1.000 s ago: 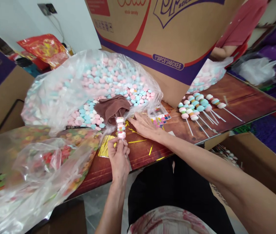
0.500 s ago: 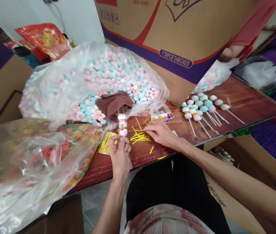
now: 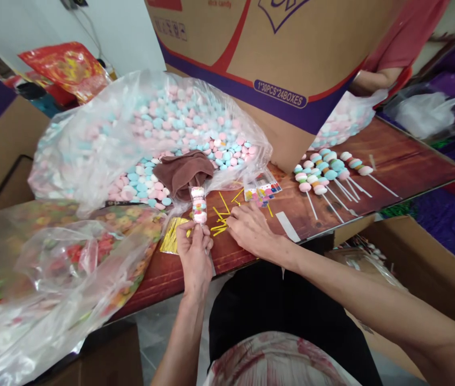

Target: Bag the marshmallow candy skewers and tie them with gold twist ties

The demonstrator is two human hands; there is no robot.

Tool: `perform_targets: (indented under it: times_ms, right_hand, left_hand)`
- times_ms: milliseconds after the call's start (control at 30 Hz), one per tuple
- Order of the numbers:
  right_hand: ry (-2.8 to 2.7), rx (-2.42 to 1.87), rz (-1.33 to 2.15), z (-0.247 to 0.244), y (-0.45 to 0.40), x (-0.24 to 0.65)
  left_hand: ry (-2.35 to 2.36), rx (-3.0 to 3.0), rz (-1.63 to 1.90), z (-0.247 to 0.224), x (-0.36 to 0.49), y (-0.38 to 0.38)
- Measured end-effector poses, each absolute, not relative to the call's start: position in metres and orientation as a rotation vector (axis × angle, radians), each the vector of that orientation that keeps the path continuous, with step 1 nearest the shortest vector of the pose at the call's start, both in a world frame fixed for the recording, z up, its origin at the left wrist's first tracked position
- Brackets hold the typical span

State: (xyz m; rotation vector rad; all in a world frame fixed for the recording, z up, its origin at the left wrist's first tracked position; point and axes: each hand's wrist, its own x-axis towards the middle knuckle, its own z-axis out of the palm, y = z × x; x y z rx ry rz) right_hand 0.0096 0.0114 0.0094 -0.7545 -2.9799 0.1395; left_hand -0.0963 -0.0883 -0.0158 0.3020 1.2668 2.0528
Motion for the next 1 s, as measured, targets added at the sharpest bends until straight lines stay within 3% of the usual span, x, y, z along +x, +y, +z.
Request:
perform_targets:
  times_ms: [300, 500, 767, 1000]
  right_hand:
    - [-2.863, -0.7, 0.046, -0.018, 0.023, 0.011]
    - [-2.612, -0.819, 0.395, -0.012, 0.035, 0.02]
    - [-1.974, -0.841, 1.139, -0.027, 0.048, 0.024]
    - [-1.765, -0.86, 1.332, -0.023, 0.044, 0.025]
  left_hand:
    - [1.267, 0.298, 2.055, -0.014, -0.095, -0.089]
    - [1.249, 0.288, 2.021, -0.013, -0.096, -0.087]
    - [1.204, 0.301, 1.977, -0.009, -0.089, -0.066]
    - [1.249, 0.239, 2.035, -0.01, -0.089, -0.056]
